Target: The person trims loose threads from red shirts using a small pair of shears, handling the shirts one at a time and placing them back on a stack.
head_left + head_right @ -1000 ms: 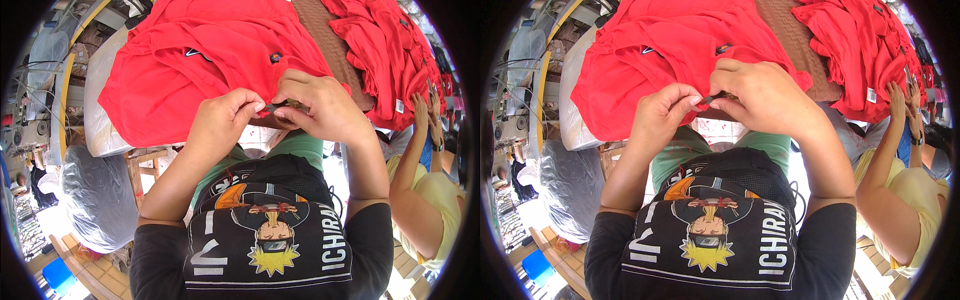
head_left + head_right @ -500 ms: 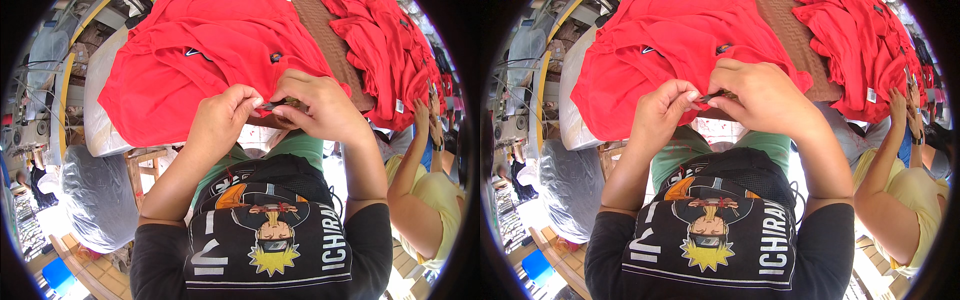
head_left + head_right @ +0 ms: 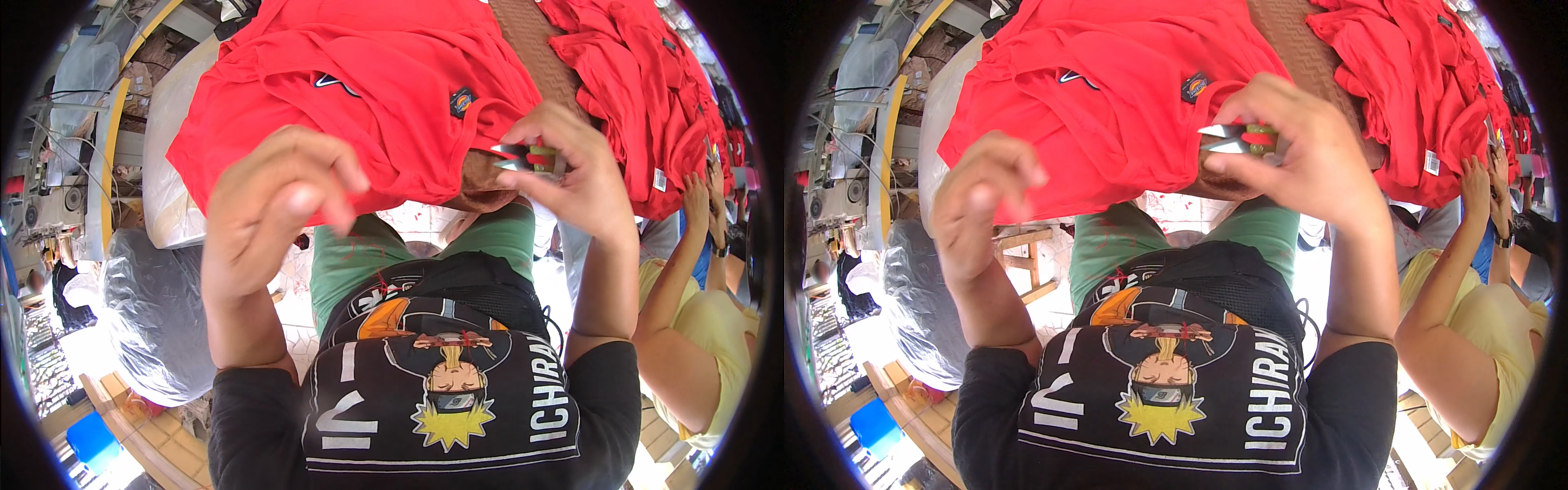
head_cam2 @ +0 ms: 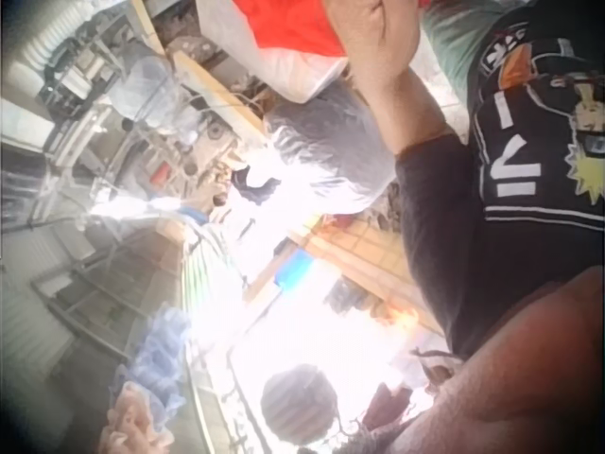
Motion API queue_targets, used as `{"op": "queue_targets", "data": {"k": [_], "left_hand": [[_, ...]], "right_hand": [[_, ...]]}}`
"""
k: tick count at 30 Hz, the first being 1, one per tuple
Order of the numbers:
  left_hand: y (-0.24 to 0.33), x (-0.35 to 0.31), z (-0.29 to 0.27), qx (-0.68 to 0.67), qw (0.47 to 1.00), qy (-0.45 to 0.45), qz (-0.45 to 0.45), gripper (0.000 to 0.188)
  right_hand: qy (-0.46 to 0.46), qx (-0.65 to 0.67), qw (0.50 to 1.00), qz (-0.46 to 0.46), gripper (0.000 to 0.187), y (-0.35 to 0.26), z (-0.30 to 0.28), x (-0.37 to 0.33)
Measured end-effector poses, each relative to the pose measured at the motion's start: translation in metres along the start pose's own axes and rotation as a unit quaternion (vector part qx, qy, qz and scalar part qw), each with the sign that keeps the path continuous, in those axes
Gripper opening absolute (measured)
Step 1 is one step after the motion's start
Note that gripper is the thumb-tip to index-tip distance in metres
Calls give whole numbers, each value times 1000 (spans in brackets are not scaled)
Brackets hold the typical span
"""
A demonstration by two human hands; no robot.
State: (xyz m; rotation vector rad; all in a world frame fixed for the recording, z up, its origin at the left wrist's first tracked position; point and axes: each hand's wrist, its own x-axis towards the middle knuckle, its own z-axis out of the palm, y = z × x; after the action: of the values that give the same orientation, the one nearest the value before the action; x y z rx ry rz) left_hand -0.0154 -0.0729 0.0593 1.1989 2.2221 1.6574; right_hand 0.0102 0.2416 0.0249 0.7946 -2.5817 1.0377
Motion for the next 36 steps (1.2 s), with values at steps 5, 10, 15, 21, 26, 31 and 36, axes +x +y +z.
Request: {"op": "queue_targets", "data": {"k": [5, 10, 15, 21, 26, 31, 36], "left_hand": [[-40, 0, 48, 229, 972, -8, -58, 29], [-72, 5, 74, 176, 974, -48, -135, 30], [-71, 7, 83, 18, 985, 97, -140, 25], [-66, 13, 87, 185, 973, 97, -94, 17], [-53, 14, 85, 152, 978, 84, -117, 8], [-45, 13, 84, -16, 980, 58, -188, 10], [-61, 5, 91, -11, 992, 87, -93, 13]], "right_hand": [[-95, 38, 992, 76, 33, 0, 52, -11], [-65, 49, 993, 83, 22, 16, 77, -15], [-3, 124, 983, 133, 20, 14, 63, -13], [-10, 95, 991, 92, 23, 8, 57, -10], [24, 81, 992, 98, 27, 11, 59, -12], [48, 60, 992, 105, 29, 10, 57, -11], [44, 66, 988, 135, 28, 3, 52, -10]]}}
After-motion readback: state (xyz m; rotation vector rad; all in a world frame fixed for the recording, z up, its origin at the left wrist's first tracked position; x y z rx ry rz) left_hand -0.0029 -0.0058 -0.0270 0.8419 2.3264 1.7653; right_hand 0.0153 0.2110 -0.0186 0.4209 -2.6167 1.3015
